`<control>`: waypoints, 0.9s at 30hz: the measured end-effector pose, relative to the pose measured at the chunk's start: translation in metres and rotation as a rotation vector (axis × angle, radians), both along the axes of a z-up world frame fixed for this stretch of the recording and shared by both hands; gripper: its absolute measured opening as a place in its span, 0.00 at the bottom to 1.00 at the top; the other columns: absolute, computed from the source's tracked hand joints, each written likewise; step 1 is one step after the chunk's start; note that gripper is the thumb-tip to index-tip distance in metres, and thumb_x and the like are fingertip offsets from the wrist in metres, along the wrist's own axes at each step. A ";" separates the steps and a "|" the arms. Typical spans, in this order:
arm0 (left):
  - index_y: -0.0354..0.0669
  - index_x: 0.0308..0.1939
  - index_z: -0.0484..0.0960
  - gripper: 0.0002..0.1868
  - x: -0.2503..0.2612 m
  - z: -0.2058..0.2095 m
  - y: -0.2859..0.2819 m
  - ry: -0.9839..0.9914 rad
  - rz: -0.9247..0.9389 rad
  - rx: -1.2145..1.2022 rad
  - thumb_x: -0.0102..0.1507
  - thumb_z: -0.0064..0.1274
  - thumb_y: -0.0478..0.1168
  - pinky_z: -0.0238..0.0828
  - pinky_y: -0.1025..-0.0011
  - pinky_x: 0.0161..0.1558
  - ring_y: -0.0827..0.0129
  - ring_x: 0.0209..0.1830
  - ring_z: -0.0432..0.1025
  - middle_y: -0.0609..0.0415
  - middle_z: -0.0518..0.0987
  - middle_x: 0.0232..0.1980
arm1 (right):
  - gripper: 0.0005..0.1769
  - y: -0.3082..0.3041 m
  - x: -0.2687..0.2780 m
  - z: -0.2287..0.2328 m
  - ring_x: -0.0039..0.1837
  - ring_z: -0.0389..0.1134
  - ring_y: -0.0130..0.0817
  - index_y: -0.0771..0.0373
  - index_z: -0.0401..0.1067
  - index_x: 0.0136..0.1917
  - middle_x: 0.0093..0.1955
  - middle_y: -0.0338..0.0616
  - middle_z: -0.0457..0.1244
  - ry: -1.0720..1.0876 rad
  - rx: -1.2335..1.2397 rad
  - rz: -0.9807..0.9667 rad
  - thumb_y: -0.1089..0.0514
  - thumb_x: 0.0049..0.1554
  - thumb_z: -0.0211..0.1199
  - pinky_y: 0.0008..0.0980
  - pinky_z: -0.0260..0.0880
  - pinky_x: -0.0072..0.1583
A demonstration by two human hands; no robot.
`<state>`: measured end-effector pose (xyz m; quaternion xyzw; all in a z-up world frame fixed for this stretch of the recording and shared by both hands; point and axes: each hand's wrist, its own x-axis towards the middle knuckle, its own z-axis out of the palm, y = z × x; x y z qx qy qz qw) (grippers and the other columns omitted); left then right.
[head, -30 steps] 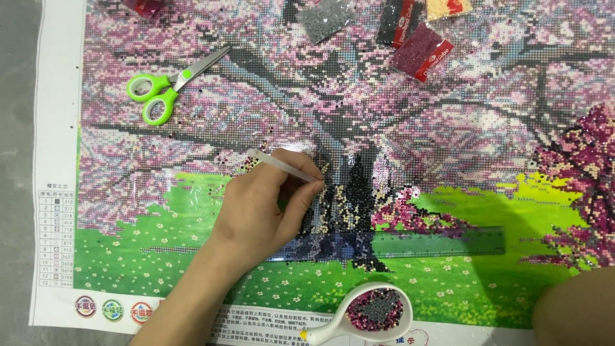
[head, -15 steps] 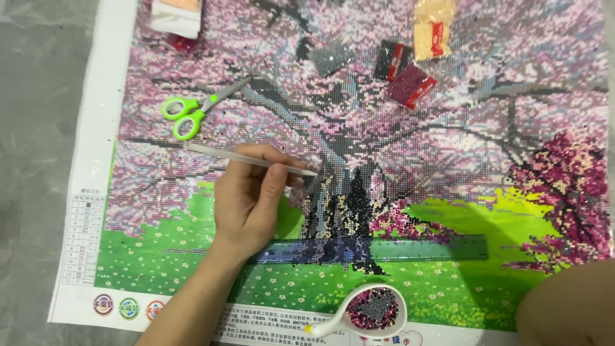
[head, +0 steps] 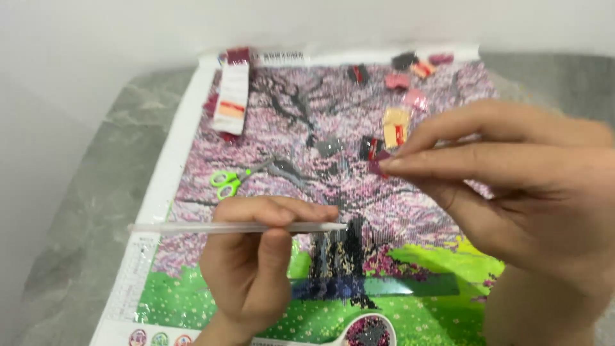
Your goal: A person is seen performing diamond painting, which involves using a specialized pen tool to pick up small resin 'diamonds' and place them onto a coded, adhesive canvas to create a mosaic image.
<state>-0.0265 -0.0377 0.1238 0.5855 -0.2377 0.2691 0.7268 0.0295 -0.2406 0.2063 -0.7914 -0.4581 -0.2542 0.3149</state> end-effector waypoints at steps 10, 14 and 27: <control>0.36 0.44 0.68 0.06 0.002 0.037 -0.025 -0.213 0.017 -0.122 0.70 0.42 0.38 0.85 0.56 0.50 0.50 0.43 0.79 0.39 0.76 0.41 | 0.16 0.010 -0.006 -0.032 0.43 0.77 0.36 0.70 0.75 0.42 0.40 0.54 0.71 0.481 0.606 0.156 0.71 0.37 0.72 0.24 0.84 0.47; 0.40 0.41 0.70 0.08 0.001 0.036 -0.020 -0.249 0.137 -0.021 0.70 0.43 0.41 0.87 0.65 0.42 0.55 0.38 0.81 0.42 0.79 0.39 | 0.15 0.015 -0.007 -0.031 0.39 0.78 0.33 0.67 0.76 0.39 0.37 0.50 0.71 0.470 0.576 0.179 0.68 0.35 0.73 0.20 0.82 0.43; 0.37 0.40 0.71 0.09 0.001 0.029 -0.019 -0.186 -0.053 -0.165 0.68 0.49 0.40 0.83 0.63 0.41 0.54 0.35 0.79 0.41 0.77 0.35 | 0.12 0.017 -0.006 -0.039 0.36 0.77 0.31 0.63 0.76 0.36 0.34 0.48 0.70 0.401 0.630 0.317 0.63 0.37 0.74 0.19 0.82 0.38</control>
